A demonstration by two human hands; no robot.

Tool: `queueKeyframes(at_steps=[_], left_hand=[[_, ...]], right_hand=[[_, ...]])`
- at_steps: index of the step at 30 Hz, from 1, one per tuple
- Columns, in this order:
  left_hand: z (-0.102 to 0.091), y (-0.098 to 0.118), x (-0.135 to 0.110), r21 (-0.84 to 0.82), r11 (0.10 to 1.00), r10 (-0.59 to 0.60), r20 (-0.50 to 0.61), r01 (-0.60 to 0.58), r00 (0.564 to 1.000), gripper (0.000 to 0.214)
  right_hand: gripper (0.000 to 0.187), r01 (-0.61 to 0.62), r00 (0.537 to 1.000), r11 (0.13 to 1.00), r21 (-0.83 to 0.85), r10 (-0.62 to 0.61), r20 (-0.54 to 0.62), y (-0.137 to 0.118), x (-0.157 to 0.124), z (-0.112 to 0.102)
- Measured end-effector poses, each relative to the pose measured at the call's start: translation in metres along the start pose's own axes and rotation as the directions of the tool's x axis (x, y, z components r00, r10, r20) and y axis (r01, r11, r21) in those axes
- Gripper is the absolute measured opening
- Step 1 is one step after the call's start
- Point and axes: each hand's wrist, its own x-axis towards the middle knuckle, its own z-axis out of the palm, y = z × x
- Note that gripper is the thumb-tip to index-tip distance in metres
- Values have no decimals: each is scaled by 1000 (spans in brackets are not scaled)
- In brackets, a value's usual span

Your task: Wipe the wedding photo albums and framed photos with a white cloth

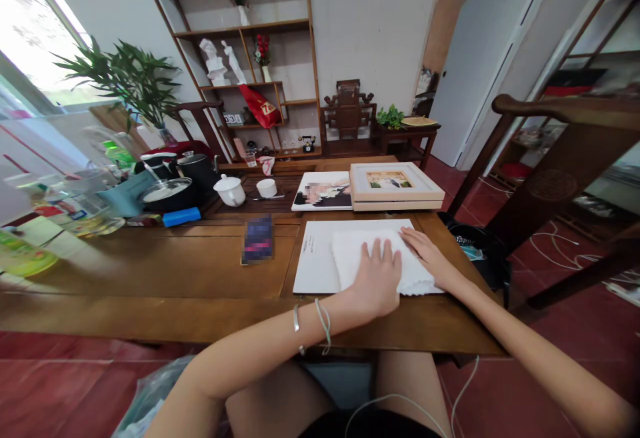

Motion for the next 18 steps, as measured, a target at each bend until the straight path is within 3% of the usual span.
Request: queueKeyframes(at_steps=[3, 6, 13, 16, 18], left_hand=[[2, -21, 20, 10, 999, -31, -1, 31, 1000, 69], [8, -27, 25, 19, 999, -36, -39, 37, 999, 70], [6, -8, -24, -93, 988, 113, -82, -120, 990, 70], [2, -15, -36, -201, 967, 142, -82, -156, 986, 71], [0, -28, -30, -287, 949, 113, -76, -130, 991, 67]], right_hand=[[46, 24, 1000, 1000, -5, -24, 6, 1, -1, 1], [48, 9, 1000, 1000, -19, -9, 13, 1, -1, 1], [43, -30, 1000, 999, -35, 30, 6, -5, 1, -1], [44, -34, 999, 999, -41, 34, 2, -6, 1, 0], [44, -23, 1000, 999, -33, 23, -3, -7, 1, 1]])
